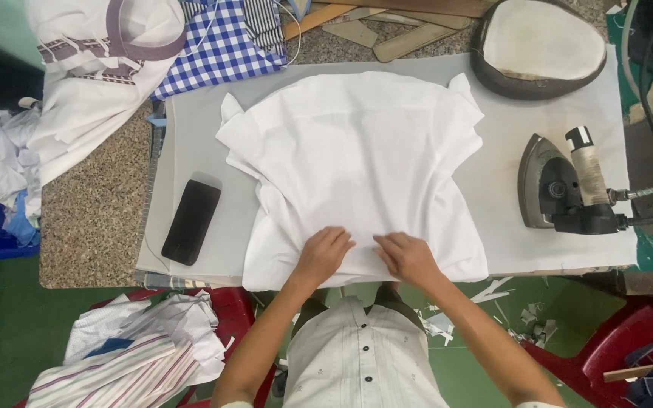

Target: Ironing a white shirt on a work table and then folding it.

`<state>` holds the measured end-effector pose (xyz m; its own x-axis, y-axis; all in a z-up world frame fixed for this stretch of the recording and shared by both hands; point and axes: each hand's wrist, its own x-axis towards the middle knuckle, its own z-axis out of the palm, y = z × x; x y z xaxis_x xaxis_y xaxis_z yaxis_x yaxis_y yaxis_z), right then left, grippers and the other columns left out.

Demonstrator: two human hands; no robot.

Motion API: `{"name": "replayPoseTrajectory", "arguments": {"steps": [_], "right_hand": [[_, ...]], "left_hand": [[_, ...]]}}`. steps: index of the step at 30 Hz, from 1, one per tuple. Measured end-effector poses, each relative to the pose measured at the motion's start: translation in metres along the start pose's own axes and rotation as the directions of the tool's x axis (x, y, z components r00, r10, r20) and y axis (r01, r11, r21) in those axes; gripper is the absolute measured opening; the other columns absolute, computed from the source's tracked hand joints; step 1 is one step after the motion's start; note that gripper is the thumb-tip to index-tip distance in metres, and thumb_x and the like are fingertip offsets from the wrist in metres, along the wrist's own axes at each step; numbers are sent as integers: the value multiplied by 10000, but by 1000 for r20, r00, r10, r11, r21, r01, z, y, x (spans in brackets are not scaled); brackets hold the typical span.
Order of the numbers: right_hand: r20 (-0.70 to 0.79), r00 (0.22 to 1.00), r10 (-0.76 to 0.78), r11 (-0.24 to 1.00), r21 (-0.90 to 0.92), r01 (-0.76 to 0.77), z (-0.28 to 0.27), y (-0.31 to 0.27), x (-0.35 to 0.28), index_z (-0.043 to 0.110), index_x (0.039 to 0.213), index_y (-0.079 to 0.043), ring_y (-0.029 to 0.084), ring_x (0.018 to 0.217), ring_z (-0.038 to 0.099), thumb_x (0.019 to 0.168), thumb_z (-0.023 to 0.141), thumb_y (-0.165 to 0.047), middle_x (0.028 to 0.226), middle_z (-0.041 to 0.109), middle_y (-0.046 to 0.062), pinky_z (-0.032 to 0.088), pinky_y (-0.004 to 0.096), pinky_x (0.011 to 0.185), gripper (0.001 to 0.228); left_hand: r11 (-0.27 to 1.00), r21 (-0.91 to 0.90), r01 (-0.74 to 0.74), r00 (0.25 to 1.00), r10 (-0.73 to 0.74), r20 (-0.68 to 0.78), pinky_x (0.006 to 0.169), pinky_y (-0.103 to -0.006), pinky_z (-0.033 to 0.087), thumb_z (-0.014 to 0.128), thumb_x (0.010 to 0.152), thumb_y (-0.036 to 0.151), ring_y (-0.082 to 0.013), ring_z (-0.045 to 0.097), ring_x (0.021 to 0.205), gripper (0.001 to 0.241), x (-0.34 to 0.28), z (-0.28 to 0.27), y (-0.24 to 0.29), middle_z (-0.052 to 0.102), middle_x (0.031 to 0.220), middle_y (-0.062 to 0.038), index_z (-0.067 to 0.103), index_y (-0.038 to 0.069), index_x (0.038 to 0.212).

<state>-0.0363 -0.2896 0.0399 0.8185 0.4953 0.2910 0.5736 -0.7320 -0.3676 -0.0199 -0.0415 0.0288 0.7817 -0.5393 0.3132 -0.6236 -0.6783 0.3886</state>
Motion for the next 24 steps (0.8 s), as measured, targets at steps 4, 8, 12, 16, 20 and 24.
{"name": "replayPoseTrajectory", "arguments": {"steps": [4, 8, 12, 16, 20, 24], "right_hand": [[-229, 970, 80, 987, 156, -44, 61, 31, 66, 672, 1291, -31, 352, 1068, 684, 1023, 605, -199, 1127, 719, 194, 549, 473, 924, 323], [-160, 971, 177, 939, -268, -215, 33, 59, 70, 654, 1394, -209, 285, 1404, 510, 1006, 557, -437, 1446, 624, 92, 333, 543, 1140, 461], [-195, 883, 427, 803, -366, -470, 28, 65, 59, 627, 1432, -94, 383, 1452, 431, 1056, 500, -455, 1505, 546, 215, 285, 550, 1175, 536], [-120, 911, 394, 856, -314, -412, 41, 44, 48, 599, 1450, -175, 352, 1480, 400, 1035, 453, -537, 1529, 527, 165, 279, 549, 1188, 570], [-154, 837, 524, 768, -339, -543, 6, 50, 27, 635, 1398, -87, 380, 1485, 391, 1021, 500, -550, 1503, 541, 223, 297, 511, 1190, 612], [-386, 870, 306, 795, -399, -457, -86, 79, -12, 688, 1302, -90, 351, 1327, 578, 958, 702, -243, 1387, 656, 160, 396, 504, 1144, 377]], "left_hand": [[998, 66, 24, 1000, -23, -14, 1198, -471, 386, 529, 1035, 126, -373, 508, 1348, 261, 58, 46, -22, 535, 1366, -233, 590, -49, 1220], [913, 164, 373, 808, -407, 426, 1274, -566, 18, 347, 1061, 549, -362, 168, 1573, 692, 97, -35, 0, 265, 1685, -176, 350, 116, 1601], [866, 183, 465, 770, -498, 398, 1261, -582, 16, 416, 991, 659, -347, 144, 1577, 819, 91, -22, -6, 200, 1706, -165, 331, 129, 1610], [879, 202, 433, 827, -476, 299, 1239, -614, 8, 467, 957, 702, -353, 143, 1571, 865, 84, -7, -13, 198, 1704, -161, 338, 149, 1610], [875, 223, 429, 817, -481, 318, 1236, -612, -26, 446, 947, 729, -352, 135, 1575, 880, 83, -8, -12, 207, 1701, -162, 337, 160, 1610], [885, 246, 395, 800, -463, 382, 1235, -627, -37, 423, 967, 707, -378, 99, 1576, 895, 88, -1, -4, 151, 1704, -198, 281, 112, 1620]]}}
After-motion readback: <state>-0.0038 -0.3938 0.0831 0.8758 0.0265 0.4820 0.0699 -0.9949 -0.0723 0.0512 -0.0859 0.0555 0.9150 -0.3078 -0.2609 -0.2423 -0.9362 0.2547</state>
